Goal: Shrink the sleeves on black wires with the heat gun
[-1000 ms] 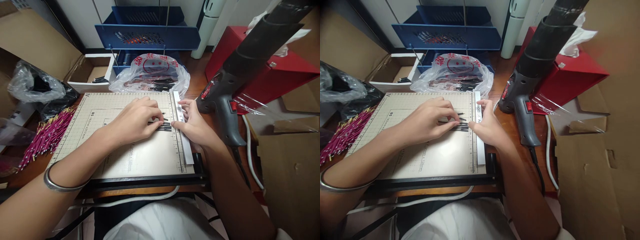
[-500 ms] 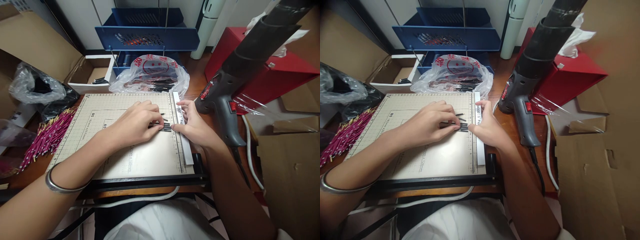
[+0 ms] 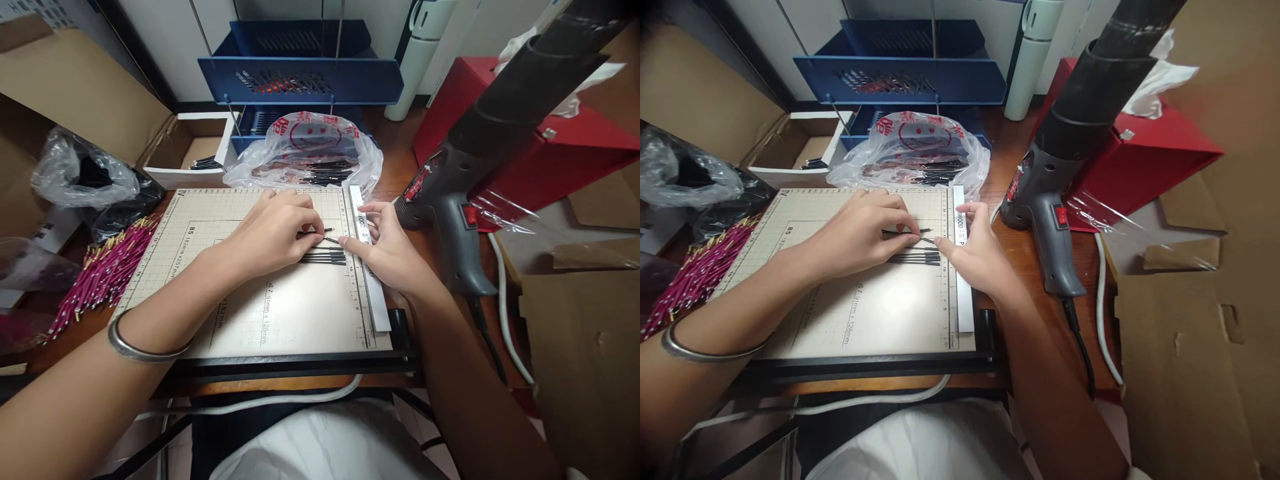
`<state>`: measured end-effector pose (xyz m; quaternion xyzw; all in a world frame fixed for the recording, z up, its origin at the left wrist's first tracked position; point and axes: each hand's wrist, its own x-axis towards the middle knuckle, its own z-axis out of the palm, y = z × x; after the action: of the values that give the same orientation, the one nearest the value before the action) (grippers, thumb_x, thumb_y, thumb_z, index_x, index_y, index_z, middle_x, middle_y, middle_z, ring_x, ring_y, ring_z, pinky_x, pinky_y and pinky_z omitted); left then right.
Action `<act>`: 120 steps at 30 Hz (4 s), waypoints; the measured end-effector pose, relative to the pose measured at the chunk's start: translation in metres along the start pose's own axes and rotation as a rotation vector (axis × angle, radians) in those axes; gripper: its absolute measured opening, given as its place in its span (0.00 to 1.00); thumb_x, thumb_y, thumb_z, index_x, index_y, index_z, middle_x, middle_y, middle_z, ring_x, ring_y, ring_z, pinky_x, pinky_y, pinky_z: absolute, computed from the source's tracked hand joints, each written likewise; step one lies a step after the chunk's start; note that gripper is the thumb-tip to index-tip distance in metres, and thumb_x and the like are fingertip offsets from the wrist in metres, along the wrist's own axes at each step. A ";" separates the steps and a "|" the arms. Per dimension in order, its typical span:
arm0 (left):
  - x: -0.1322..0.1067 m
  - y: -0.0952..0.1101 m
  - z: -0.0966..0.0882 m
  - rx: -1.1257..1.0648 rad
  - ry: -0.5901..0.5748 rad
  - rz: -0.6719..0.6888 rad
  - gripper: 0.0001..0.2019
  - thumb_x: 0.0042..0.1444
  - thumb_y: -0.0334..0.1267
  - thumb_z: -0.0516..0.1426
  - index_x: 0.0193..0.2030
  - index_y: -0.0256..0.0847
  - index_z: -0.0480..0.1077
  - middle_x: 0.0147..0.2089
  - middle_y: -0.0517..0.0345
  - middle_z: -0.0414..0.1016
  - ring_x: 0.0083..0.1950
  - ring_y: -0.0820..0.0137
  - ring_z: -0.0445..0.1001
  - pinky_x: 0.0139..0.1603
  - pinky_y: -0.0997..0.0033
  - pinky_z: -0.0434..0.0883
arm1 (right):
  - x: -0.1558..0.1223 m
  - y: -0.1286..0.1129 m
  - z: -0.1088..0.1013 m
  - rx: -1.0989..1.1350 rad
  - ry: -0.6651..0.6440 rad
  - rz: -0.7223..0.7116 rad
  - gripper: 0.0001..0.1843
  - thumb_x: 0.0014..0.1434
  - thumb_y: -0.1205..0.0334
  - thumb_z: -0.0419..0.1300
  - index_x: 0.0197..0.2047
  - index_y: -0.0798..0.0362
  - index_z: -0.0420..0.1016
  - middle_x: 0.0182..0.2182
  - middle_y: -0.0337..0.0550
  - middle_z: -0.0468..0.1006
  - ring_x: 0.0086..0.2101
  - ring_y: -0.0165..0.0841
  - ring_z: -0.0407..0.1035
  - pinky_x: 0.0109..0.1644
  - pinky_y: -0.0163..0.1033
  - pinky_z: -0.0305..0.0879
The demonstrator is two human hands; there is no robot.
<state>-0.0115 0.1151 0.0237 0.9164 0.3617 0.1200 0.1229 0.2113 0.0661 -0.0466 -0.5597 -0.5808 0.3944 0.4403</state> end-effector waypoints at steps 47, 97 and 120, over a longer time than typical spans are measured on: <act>0.004 0.002 0.000 -0.093 -0.051 0.043 0.09 0.66 0.37 0.61 0.40 0.43 0.85 0.40 0.53 0.81 0.46 0.60 0.74 0.49 0.58 0.63 | 0.000 -0.015 -0.001 0.153 -0.031 0.098 0.34 0.48 0.60 0.67 0.53 0.42 0.54 0.57 0.47 0.72 0.58 0.46 0.73 0.67 0.62 0.69; 0.001 -0.019 0.008 -0.514 0.004 -0.025 0.08 0.70 0.34 0.60 0.47 0.39 0.83 0.45 0.52 0.84 0.50 0.62 0.78 0.55 0.60 0.72 | 0.010 -0.019 -0.007 -0.124 -0.060 -0.130 0.04 0.59 0.63 0.68 0.36 0.48 0.86 0.81 0.46 0.58 0.80 0.52 0.50 0.78 0.61 0.60; 0.000 -0.013 0.007 -0.457 -0.005 0.020 0.07 0.66 0.32 0.61 0.39 0.40 0.82 0.39 0.55 0.82 0.45 0.63 0.75 0.50 0.63 0.71 | 0.002 -0.009 -0.007 0.183 -0.097 0.036 0.26 0.63 0.51 0.70 0.61 0.40 0.69 0.82 0.43 0.53 0.81 0.49 0.48 0.84 0.65 0.45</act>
<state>-0.0177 0.1232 0.0131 0.8686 0.3155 0.1979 0.3269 0.2150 0.0672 -0.0358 -0.5078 -0.5528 0.4802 0.4538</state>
